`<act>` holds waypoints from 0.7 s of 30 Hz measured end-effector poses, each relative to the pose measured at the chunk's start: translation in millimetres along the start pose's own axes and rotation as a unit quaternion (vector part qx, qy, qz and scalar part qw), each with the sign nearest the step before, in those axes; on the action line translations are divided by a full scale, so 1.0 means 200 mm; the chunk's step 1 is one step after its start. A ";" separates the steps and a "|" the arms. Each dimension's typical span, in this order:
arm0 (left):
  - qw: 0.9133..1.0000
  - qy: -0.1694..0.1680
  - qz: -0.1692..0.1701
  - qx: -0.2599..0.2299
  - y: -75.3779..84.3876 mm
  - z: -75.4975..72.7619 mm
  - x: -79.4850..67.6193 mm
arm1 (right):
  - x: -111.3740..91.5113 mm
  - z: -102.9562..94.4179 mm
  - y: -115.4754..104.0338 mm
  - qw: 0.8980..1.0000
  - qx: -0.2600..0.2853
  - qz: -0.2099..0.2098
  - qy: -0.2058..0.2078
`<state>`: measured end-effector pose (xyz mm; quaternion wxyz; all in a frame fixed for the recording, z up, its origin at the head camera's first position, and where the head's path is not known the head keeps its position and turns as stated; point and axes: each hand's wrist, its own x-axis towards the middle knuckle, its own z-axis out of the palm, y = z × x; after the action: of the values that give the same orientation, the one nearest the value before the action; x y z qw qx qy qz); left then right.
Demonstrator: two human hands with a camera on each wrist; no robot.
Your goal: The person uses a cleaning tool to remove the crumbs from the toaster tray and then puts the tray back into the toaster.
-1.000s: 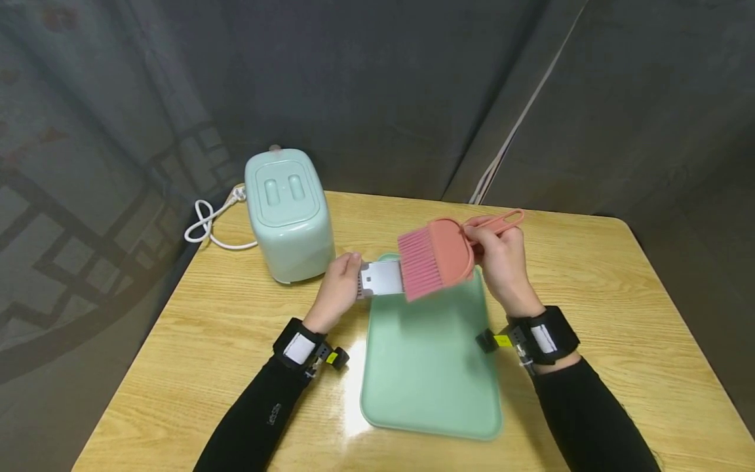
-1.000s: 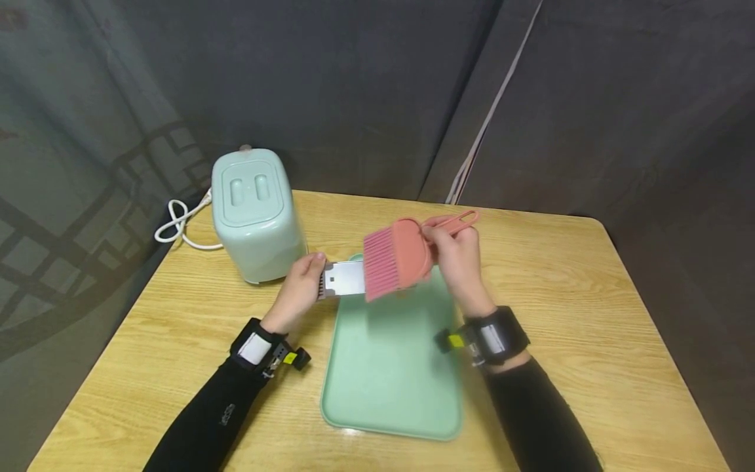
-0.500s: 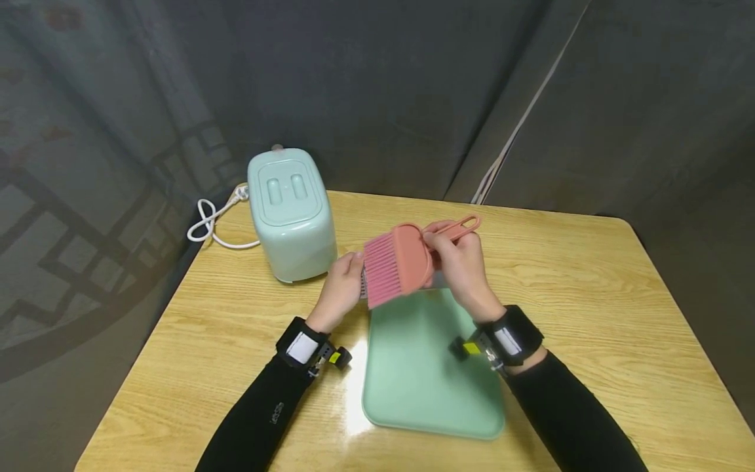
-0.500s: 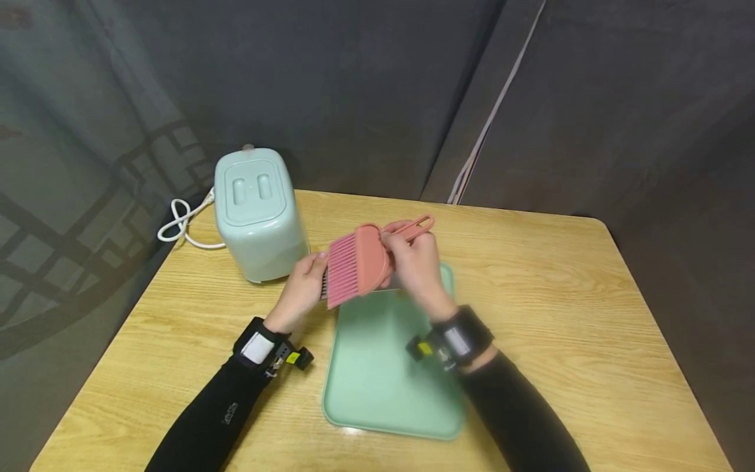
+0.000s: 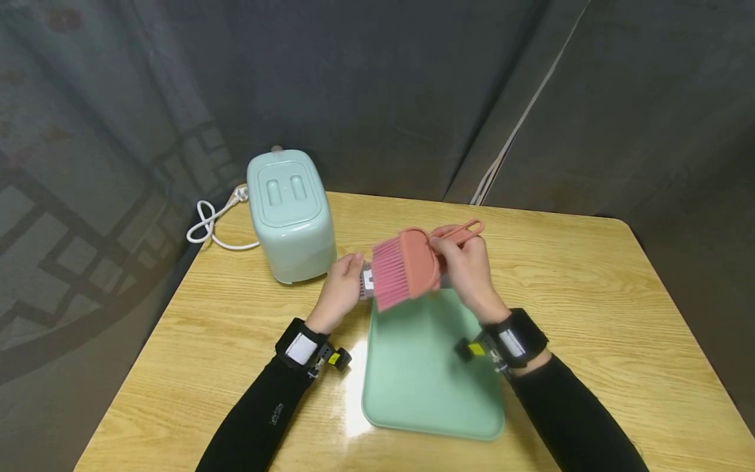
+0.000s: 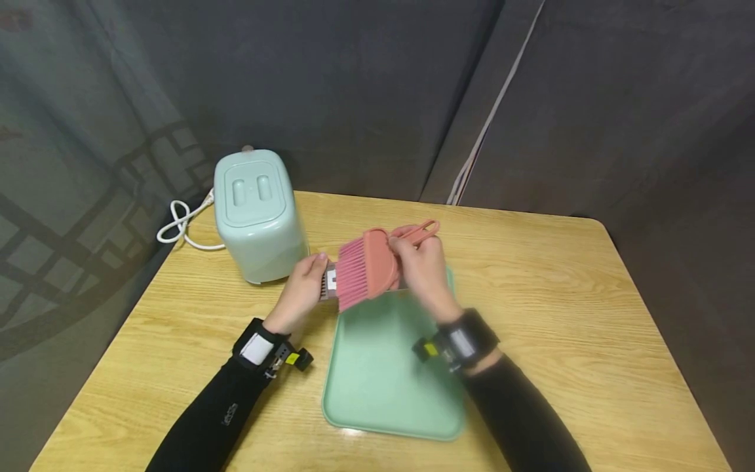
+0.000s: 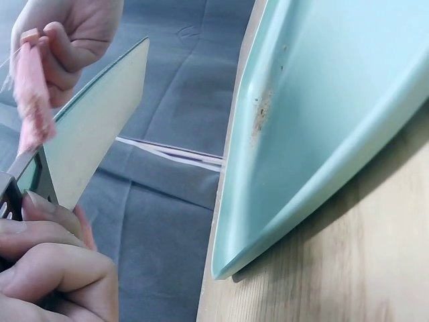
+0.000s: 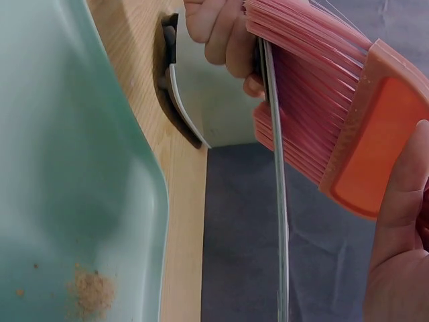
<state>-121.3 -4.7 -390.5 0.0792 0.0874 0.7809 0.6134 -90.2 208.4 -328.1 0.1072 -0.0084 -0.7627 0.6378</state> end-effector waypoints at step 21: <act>1.000 -0.002 -0.023 0.005 -0.01 -0.01 0.00 | 0.00 -0.21 0.03 0.997 0.043 0.004 0.063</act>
<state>-122.1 -6.0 -391.4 0.0944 0.0706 0.7855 0.6075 -83.3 251.3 -327.4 0.1529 -0.0475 -0.7264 0.6683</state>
